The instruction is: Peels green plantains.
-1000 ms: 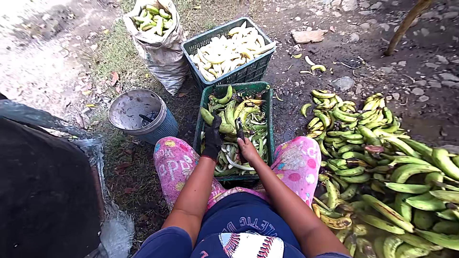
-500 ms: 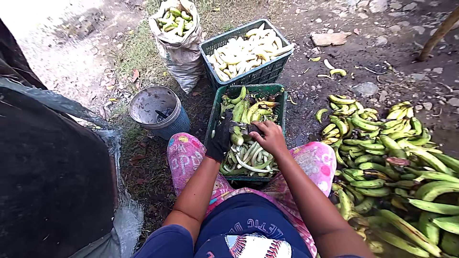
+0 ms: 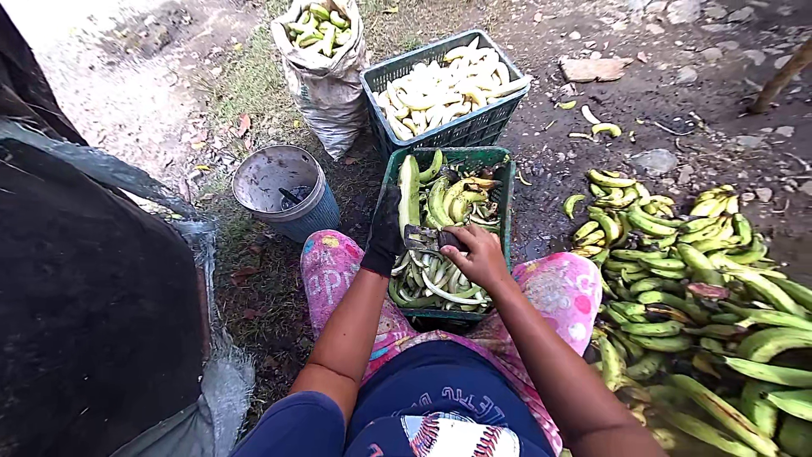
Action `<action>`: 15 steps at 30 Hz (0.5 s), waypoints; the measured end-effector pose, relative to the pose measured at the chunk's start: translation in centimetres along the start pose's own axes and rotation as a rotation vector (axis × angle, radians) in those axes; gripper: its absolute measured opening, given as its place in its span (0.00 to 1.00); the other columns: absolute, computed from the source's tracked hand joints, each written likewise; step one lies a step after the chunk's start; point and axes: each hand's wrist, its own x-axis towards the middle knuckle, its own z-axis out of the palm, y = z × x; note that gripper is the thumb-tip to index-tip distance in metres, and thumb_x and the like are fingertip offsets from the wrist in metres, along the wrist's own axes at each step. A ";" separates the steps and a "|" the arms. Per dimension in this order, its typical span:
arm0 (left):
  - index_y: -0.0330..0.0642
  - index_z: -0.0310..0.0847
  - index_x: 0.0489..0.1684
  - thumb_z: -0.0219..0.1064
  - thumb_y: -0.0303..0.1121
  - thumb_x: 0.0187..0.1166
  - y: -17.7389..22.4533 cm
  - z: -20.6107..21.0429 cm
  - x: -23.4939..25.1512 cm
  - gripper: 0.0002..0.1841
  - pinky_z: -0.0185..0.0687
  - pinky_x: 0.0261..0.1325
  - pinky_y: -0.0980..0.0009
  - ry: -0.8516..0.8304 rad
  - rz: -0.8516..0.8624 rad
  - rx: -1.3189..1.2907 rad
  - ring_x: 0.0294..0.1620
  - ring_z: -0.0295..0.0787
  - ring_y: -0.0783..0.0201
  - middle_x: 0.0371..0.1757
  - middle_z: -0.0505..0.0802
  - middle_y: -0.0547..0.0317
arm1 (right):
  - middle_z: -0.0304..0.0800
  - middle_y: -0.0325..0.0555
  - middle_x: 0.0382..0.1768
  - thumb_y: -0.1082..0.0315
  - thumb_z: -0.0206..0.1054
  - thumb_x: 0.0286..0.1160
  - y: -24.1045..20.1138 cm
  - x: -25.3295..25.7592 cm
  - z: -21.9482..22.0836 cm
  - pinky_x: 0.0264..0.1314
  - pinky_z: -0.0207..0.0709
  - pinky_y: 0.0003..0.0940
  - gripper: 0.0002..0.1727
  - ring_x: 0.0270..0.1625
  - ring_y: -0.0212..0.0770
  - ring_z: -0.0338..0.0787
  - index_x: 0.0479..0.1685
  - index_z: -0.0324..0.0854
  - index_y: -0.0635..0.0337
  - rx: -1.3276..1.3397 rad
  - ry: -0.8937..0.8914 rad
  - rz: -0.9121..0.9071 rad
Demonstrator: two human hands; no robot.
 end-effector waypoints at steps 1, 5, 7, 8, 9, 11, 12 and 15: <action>0.54 0.69 0.82 0.55 0.45 0.89 0.0 0.4 -0.2 0.24 0.83 0.59 0.50 -0.022 0.060 0.051 0.65 0.82 0.57 0.73 0.83 0.53 | 0.89 0.56 0.50 0.28 0.55 0.77 0.3 0.6 -0.4 0.61 0.74 0.65 0.37 0.55 0.58 0.87 0.68 0.88 0.44 -0.026 0.040 -0.020; 0.52 0.68 0.83 0.48 0.47 0.92 -0.2 2.7 -1.2 0.24 0.83 0.64 0.58 -0.222 0.121 -0.142 0.62 0.84 0.66 0.69 0.84 0.55 | 0.87 0.66 0.55 0.33 0.57 0.80 1.3 5.3 -3.6 0.65 0.68 0.71 0.34 0.60 0.68 0.86 0.70 0.87 0.47 -0.135 0.275 0.095; 0.49 0.71 0.81 0.41 0.51 0.94 -0.8 3.2 -1.7 0.27 0.83 0.66 0.59 -0.242 0.016 -0.285 0.60 0.86 0.66 0.66 0.87 0.54 | 0.87 0.65 0.58 0.34 0.53 0.83 1.5 7.1 -4.8 0.68 0.67 0.71 0.34 0.63 0.66 0.84 0.75 0.84 0.44 -0.085 0.310 0.239; 0.48 0.74 0.77 0.39 0.54 0.94 -1.2 3.3 -1.6 0.28 0.87 0.59 0.61 -0.214 -0.037 -0.384 0.53 0.88 0.66 0.58 0.90 0.55 | 0.87 0.64 0.58 0.34 0.51 0.84 1.1 7.4 -5.1 0.68 0.67 0.70 0.34 0.63 0.65 0.85 0.76 0.82 0.44 -0.061 0.289 0.259; 0.51 0.74 0.74 0.39 0.56 0.93 -1.4 3.0 -1.4 0.28 0.88 0.52 0.63 -0.186 -0.057 -0.451 0.47 0.89 0.68 0.53 0.90 0.58 | 0.88 0.63 0.56 0.33 0.50 0.85 0.5 7.1 -5.0 0.66 0.69 0.70 0.35 0.62 0.64 0.86 0.76 0.82 0.45 -0.051 0.247 0.235; 0.56 0.71 0.78 0.42 0.56 0.92 -1.8 1.8 -0.9 0.26 0.87 0.53 0.66 -0.107 0.013 -0.395 0.51 0.87 0.71 0.58 0.89 0.63 | 0.87 0.60 0.53 0.31 0.49 0.84 -1.3 4.8 -3.1 0.60 0.72 0.69 0.36 0.57 0.62 0.86 0.74 0.83 0.46 -0.043 0.139 0.150; 0.55 0.69 0.81 0.47 0.52 0.91 -1.6 1.2 -0.6 0.25 0.84 0.58 0.63 -0.032 0.073 -0.264 0.57 0.84 0.70 0.63 0.87 0.61 | 0.87 0.58 0.50 0.30 0.51 0.83 -1.9 3.3 -1.7 0.57 0.74 0.67 0.36 0.54 0.60 0.86 0.73 0.84 0.45 -0.051 0.117 0.112; 0.43 0.64 0.84 0.43 0.45 0.95 0.3 1.5 2.0 0.25 0.75 0.75 0.63 0.225 0.115 -0.342 0.71 0.78 0.67 0.74 0.81 0.55 | 0.87 0.54 0.46 0.27 0.54 0.77 -2.4 0.0 1.8 0.52 0.74 0.60 0.37 0.49 0.56 0.87 0.69 0.87 0.43 -0.087 0.163 0.052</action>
